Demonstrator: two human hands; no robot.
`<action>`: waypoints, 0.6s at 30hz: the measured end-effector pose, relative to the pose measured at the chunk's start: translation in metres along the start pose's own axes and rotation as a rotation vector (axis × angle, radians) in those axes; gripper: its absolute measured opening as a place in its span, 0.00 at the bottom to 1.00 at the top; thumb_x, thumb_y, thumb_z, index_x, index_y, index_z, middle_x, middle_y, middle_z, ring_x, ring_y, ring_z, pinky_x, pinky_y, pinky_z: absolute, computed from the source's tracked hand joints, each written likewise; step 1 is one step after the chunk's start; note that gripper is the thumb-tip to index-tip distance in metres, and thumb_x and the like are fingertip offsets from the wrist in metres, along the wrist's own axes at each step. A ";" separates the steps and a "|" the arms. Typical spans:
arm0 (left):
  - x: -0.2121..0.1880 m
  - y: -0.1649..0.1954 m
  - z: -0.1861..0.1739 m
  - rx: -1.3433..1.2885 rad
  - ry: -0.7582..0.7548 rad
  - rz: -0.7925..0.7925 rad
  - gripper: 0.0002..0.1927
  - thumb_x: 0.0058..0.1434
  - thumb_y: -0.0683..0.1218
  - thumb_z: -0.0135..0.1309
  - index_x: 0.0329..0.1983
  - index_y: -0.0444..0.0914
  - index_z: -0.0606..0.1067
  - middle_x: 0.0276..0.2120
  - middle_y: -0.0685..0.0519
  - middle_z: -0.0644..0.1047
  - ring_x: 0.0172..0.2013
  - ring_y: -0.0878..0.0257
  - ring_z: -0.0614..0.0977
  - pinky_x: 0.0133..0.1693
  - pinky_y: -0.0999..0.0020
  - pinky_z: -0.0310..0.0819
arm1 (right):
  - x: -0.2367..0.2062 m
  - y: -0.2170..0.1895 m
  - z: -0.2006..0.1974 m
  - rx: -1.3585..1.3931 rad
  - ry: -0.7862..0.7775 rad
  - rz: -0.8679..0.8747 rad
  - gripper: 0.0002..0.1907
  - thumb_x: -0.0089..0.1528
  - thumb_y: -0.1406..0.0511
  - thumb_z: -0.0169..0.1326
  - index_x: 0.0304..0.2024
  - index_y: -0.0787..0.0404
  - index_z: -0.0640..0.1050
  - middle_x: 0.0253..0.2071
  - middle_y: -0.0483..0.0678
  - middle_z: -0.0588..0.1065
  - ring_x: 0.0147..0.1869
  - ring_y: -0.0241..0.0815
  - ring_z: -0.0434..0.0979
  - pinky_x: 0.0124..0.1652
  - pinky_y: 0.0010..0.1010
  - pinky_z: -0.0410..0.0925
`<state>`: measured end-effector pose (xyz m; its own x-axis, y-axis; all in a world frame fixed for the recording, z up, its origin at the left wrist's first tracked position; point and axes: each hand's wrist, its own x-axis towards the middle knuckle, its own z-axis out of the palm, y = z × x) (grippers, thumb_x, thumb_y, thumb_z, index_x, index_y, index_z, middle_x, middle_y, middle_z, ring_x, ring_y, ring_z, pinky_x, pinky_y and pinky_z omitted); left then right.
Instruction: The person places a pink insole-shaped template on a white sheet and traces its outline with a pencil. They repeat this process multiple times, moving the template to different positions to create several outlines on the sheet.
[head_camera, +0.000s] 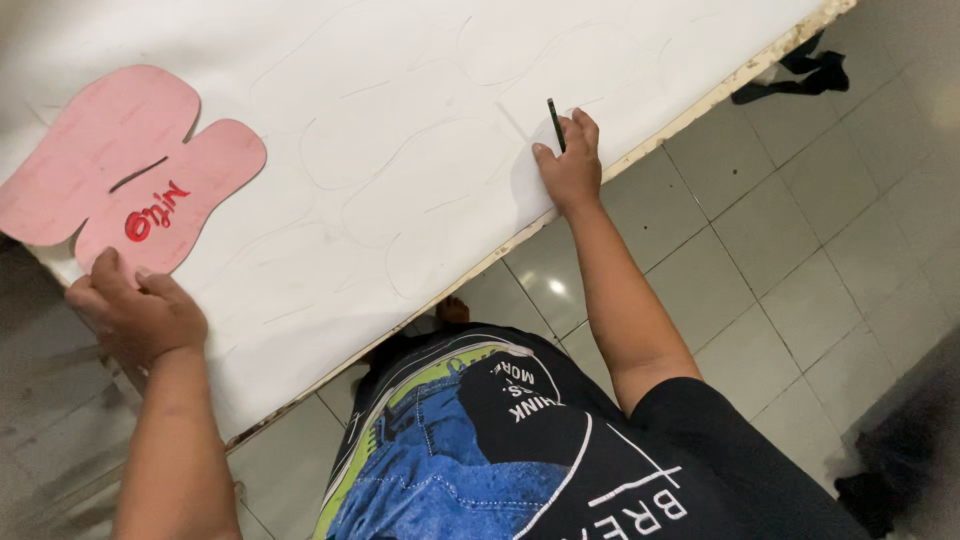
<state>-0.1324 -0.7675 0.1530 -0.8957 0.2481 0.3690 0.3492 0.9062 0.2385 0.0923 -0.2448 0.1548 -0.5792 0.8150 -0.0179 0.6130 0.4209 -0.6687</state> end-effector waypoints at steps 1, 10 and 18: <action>0.000 0.000 0.000 0.028 0.006 0.003 0.20 0.67 0.38 0.47 0.63 0.36 0.67 0.53 0.41 0.66 0.55 0.45 0.74 0.52 0.49 0.72 | -0.002 -0.001 0.002 -0.036 -0.011 -0.020 0.30 0.63 0.61 0.59 0.65 0.62 0.70 0.74 0.54 0.55 0.74 0.54 0.63 0.65 0.40 0.63; 0.003 0.005 0.008 -0.123 0.006 -0.128 0.23 0.69 0.40 0.52 0.68 0.43 0.68 0.58 0.41 0.67 0.51 0.43 0.78 0.48 0.46 0.74 | -0.005 0.000 0.008 -0.112 -0.023 -0.066 0.30 0.65 0.59 0.56 0.66 0.65 0.68 0.75 0.54 0.54 0.73 0.56 0.64 0.66 0.41 0.63; 0.006 0.004 0.008 -0.245 0.088 -0.121 0.24 0.72 0.42 0.54 0.69 0.39 0.65 0.59 0.40 0.68 0.55 0.41 0.76 0.53 0.47 0.73 | -0.002 -0.009 0.010 -0.190 -0.036 -0.041 0.29 0.66 0.58 0.54 0.66 0.64 0.68 0.75 0.53 0.55 0.71 0.57 0.66 0.64 0.43 0.64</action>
<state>-0.1380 -0.7597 0.1492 -0.9112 0.1027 0.3991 0.3070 0.8150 0.4913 0.0827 -0.2540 0.1529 -0.6226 0.7822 -0.0223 0.6768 0.5240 -0.5171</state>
